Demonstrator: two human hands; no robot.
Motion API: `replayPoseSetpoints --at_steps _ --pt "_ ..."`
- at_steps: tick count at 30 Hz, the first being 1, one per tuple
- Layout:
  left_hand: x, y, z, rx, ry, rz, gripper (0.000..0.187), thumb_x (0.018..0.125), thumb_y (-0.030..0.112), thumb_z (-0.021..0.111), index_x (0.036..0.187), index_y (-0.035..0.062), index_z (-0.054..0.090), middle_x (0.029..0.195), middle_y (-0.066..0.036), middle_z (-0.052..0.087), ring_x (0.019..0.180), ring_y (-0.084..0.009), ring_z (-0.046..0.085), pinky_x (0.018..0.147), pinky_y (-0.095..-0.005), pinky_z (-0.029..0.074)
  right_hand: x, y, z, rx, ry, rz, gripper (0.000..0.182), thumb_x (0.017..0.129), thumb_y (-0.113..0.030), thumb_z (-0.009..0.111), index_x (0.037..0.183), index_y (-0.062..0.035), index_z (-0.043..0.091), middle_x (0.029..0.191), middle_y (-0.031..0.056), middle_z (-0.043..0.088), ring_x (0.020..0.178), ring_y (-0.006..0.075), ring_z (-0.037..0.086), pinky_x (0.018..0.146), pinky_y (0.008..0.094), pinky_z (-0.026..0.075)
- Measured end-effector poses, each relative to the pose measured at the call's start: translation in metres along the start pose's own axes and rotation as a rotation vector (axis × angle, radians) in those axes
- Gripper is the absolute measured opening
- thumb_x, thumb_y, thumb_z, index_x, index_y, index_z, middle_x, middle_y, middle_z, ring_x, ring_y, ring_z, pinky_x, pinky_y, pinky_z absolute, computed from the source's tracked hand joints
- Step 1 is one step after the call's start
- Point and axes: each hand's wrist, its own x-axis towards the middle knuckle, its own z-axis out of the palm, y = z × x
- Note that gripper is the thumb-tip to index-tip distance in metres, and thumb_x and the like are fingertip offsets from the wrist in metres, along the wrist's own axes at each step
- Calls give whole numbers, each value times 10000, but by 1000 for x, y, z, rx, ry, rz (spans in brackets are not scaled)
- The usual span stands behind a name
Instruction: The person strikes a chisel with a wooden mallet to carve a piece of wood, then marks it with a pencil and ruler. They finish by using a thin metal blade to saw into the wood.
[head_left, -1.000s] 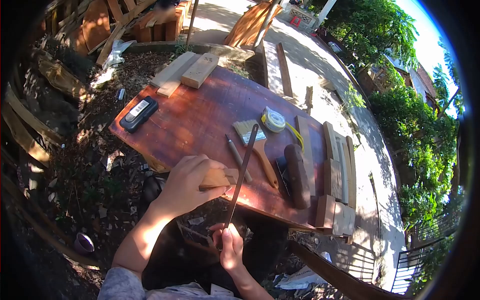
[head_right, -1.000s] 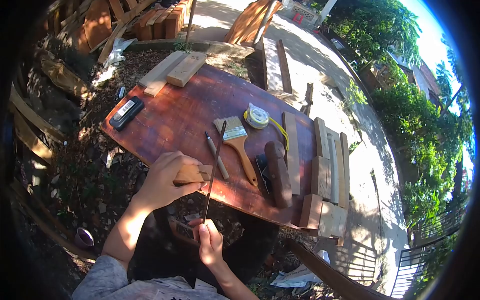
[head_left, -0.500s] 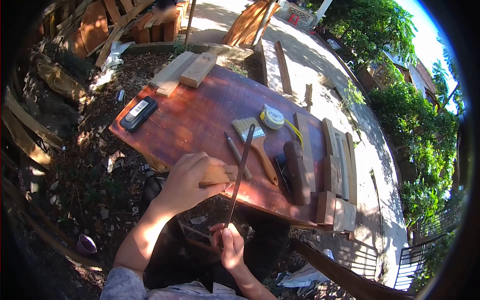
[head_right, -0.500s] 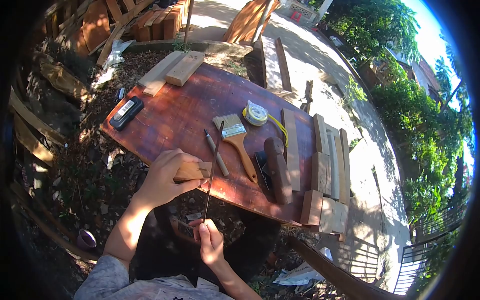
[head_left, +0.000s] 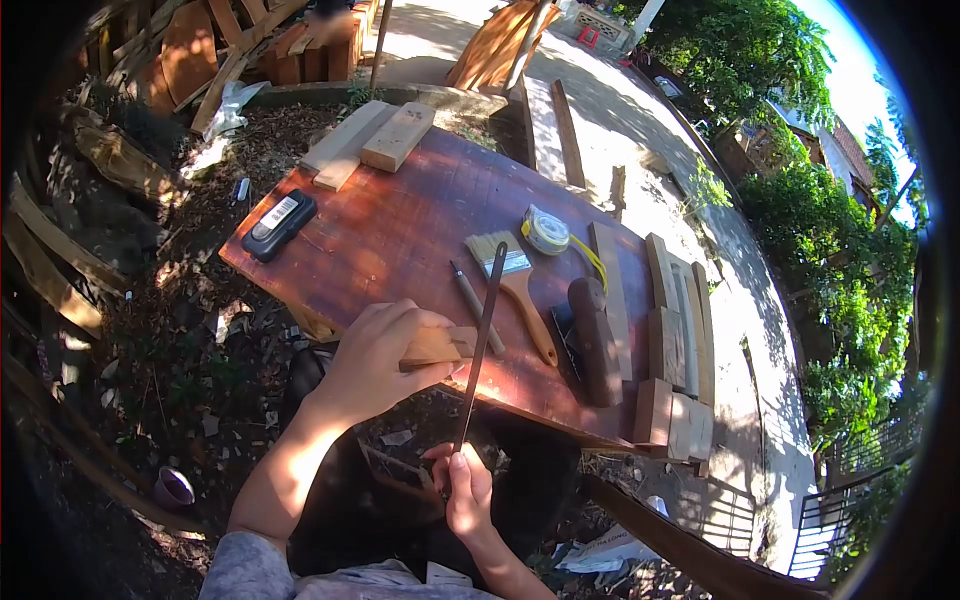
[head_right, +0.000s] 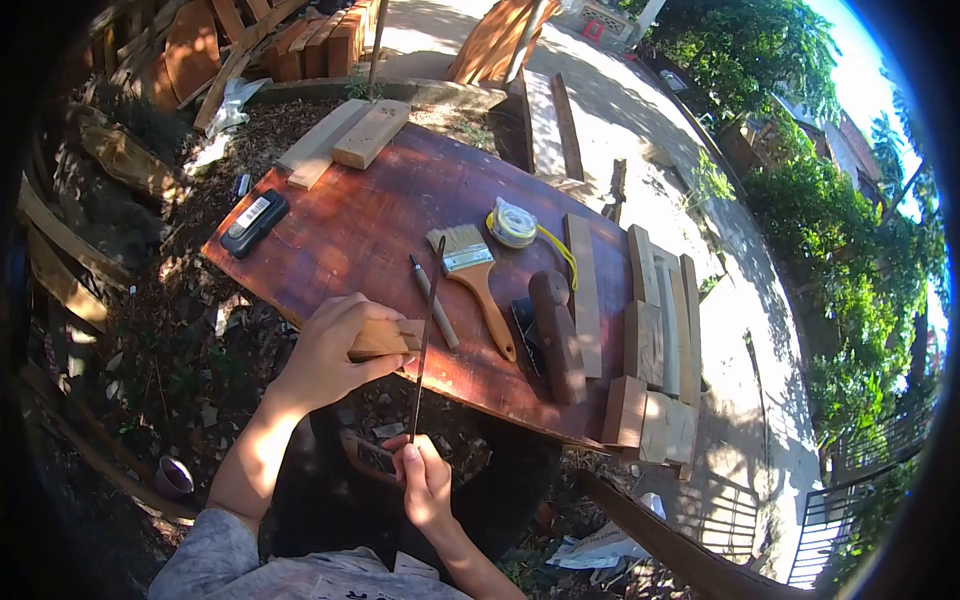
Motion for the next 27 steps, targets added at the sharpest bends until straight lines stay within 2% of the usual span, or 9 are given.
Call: replayPoseSetpoints --at_steps 3,18,21,27 --pt "0 0 0 2 -1 -4 468 782 262 889 1166 104 674 1075 -81 690 1079 -340 635 959 -445 486 1 7 -1 65 6 -29 344 1139 -227 425 1095 10 670 739 -31 520 640 43 448 572 242 351" --pt "0 0 0 -1 6 8 443 806 273 867 1160 87 676 1063 -100 682 1074 -357 633 954 -454 489 1 3 -1 15 19 -27 355 1134 -240 426 1090 10 673 734 -28 518 642 50 447 585 248 361" --pt "1 0 1 -1 17 23 425 836 316 839 1158 87 684 1034 -125 662 1057 -383 625 934 -471 495 -1 6 -1 -32 20 -27 437 1135 -295 369 1092 26 661 710 4 507 651 79 446 612 268 352" --pt "1 -1 1 3 14 23 426 840 329 837 1157 90 684 1035 -125 663 1059 -382 624 938 -472 494 4 8 -2 21 47 -75 360 1133 -240 423 1107 16 675 732 -21 510 653 57 447 593 251 357"
